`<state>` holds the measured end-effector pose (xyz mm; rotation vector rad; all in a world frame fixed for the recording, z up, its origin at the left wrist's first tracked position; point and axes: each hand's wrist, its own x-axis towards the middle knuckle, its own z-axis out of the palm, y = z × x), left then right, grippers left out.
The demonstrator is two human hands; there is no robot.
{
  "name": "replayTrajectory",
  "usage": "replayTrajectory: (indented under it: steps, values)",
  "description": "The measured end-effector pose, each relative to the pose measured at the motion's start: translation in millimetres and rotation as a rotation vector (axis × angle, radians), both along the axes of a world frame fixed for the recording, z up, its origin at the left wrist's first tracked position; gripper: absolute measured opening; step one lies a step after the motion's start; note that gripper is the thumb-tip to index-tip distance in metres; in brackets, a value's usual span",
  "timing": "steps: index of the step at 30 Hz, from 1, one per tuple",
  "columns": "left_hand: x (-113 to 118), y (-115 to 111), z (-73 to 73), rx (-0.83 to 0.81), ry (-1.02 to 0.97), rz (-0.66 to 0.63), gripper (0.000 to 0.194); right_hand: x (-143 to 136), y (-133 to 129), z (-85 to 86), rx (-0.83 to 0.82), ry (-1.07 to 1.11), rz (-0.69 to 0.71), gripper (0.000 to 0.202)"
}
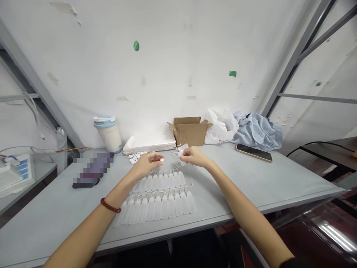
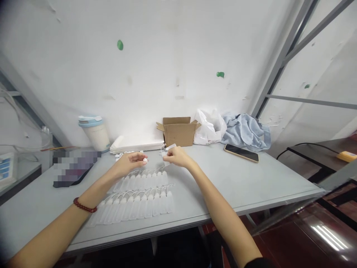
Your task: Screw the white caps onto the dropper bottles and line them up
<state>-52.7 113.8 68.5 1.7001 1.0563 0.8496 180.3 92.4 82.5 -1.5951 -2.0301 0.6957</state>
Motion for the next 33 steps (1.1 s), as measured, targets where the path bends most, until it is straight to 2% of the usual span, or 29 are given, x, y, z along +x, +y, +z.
replayTrajectory:
  steps: [3,6,11,17,23,29,33]
  values:
    - [3,-3,1.7,-0.08,-0.159,-0.002,0.036,-14,-2,-3.7,0.188,0.086,-0.053,0.016]
    - [5,-2,0.9,-0.123,-0.302,-0.006,0.035,-25,-4,-9.5,0.255,0.259,-0.001,0.013]
    - [8,-3,-0.2,-0.237,-0.432,0.012,0.038,-34,-8,-16.2,0.134,0.434,0.106,0.011]
    - [9,-10,4.8,-0.208,-0.505,-0.062,0.031,-40,-15,-13.7,0.014,0.542,0.165,0.011]
    - [8,-13,8.8,-0.205,-0.493,-0.1,0.032,-46,-18,-13.7,-0.003,0.521,0.228,0.007]
    - [8,-14,7.9,-0.121,-0.404,-0.096,0.028,-46,-16,-14.9,0.121,0.364,0.202,0.007]
    - [7,-15,8.7,-0.043,-0.325,-0.111,0.025,-43,-16,-14.4,0.066,0.383,0.224,0.012]
